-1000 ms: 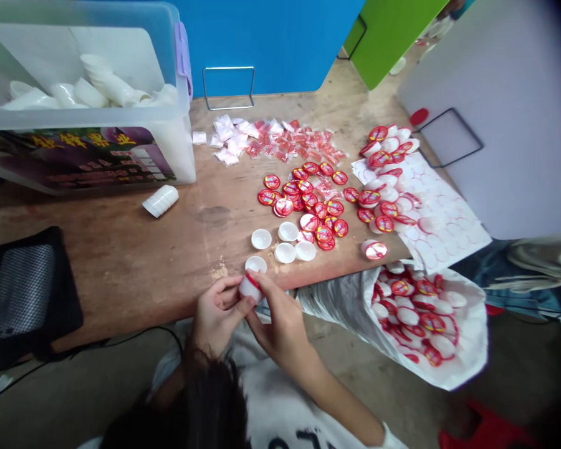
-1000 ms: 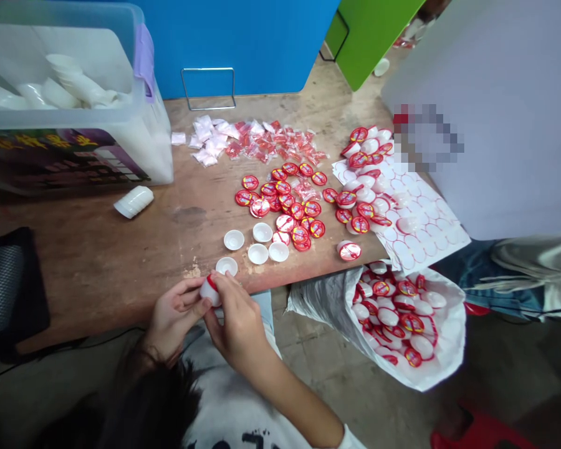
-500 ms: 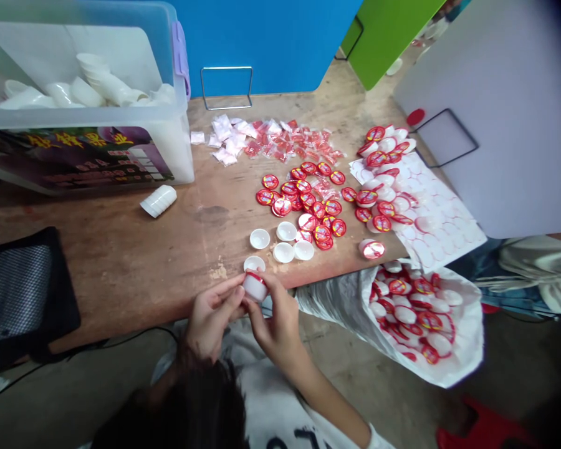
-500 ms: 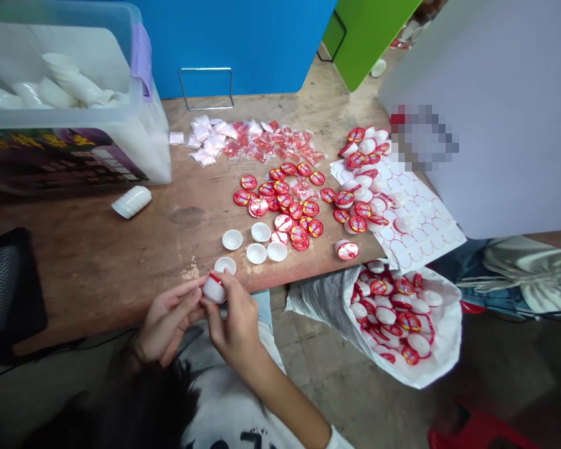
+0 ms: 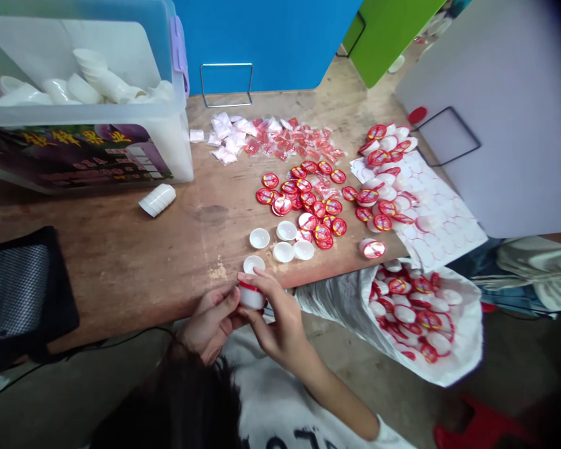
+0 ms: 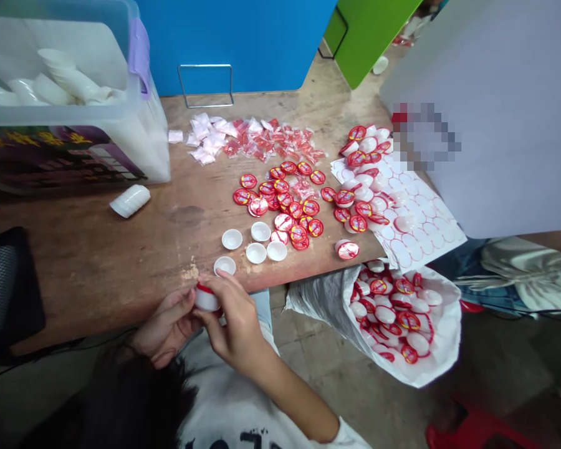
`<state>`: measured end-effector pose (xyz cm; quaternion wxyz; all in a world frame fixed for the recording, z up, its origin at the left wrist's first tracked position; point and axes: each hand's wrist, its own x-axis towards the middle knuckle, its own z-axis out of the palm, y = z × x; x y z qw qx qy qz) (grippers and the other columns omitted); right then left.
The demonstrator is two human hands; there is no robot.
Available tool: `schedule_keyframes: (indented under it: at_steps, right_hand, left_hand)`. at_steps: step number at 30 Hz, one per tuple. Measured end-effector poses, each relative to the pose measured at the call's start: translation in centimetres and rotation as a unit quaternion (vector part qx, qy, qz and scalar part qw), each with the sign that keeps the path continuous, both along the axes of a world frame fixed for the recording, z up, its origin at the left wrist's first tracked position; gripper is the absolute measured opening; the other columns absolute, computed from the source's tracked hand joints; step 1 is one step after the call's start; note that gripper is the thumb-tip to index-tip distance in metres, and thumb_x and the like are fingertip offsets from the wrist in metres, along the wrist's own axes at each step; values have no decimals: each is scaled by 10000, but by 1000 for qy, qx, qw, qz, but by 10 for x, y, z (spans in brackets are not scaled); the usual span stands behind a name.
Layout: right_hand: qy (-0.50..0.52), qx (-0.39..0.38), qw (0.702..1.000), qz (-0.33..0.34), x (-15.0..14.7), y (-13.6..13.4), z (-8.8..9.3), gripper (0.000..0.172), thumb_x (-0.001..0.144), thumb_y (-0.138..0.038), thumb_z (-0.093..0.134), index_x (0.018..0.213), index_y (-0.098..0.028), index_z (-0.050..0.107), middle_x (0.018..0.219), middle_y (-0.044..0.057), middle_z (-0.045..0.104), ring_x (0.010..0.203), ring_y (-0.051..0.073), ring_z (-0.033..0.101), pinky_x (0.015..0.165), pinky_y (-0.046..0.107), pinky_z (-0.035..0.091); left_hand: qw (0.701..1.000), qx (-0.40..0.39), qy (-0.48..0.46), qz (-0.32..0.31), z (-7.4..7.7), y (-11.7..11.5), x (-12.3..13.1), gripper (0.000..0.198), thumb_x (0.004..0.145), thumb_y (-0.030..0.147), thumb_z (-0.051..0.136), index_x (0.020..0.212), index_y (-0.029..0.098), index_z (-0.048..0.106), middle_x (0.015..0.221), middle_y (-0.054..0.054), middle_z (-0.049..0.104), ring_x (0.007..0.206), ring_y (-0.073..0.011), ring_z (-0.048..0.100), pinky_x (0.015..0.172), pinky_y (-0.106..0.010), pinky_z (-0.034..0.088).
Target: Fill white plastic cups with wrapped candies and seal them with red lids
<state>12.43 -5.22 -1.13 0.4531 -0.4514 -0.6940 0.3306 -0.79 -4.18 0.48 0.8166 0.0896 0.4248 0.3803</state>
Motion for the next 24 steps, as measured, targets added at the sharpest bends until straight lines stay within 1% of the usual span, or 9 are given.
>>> schedule_keyframes:
  at_steps: [3,7,10,12,14,16,19,22,24]
  right_hand:
    - [-13,7,1000,12,4,3,-2,403,854,-181,575,1243,-223,477,1106,91,668,1111,231,600,1018,412,441]
    - [-7,-19,999,33,9,6,-1,431,846,-252,618,1254,-223,482,1139,84,654,1140,213,576,1017,375,444]
    - [-1,-28,999,46,20,11,3,428,828,-284,644,1232,-221,515,1183,92,614,1142,201,558,997,355,453]
    - [2,-32,999,20,36,16,5,364,813,-288,657,1161,-220,574,1141,90,605,1076,193,581,934,334,486]
    - [1,-32,998,-46,60,23,3,299,798,-273,665,1089,-221,616,1075,82,608,1017,191,594,896,339,497]
    - [10,-15,989,-144,90,29,-2,271,779,-265,678,1041,-220,627,1032,77,626,994,201,601,896,370,494]
    - [68,-2,957,-280,140,35,-13,342,732,-307,717,1042,-213,607,1026,82,652,959,215,630,859,381,519]
    - [111,-17,923,-367,195,40,-25,458,731,-371,700,1136,-209,561,1090,96,647,953,213,644,835,372,531]
    - [105,-17,900,-424,235,47,-37,443,762,-426,636,1132,-191,571,1099,104,644,937,209,644,813,371,533]
  left_hand:
    - [1000,-28,3,11,-1,2,1,273,683,338,769,816,118,679,740,-51,686,695,-130,636,654,-203,506]
    - [997,-66,33,7,-4,3,0,215,719,302,736,842,140,667,727,-33,684,701,-140,654,633,-200,507]
    - [997,-48,55,-18,-4,5,2,315,743,315,712,1000,152,631,821,-52,697,773,-175,667,679,-240,513]
    - [997,-32,54,-34,-2,6,4,436,747,316,704,1135,171,564,923,-73,698,811,-192,669,720,-271,514]
    - [997,-33,41,-52,0,7,7,479,751,303,689,1183,177,522,1008,-94,685,798,-195,670,735,-294,512]
    - [996,-49,36,-70,0,8,9,402,758,277,662,1129,170,546,1026,-93,675,748,-179,664,710,-288,506]
    - [994,-51,59,-77,-3,8,10,263,756,241,640,1003,164,597,929,-60,675,693,-148,638,666,-257,481]
    - [993,-42,80,-76,-6,8,10,217,745,231,639,950,165,612,825,-42,660,667,-135,610,649,-248,457]
    - [992,-43,88,-77,-8,9,10,218,741,218,640,952,173,609,801,-36,654,652,-128,594,642,-246,444]
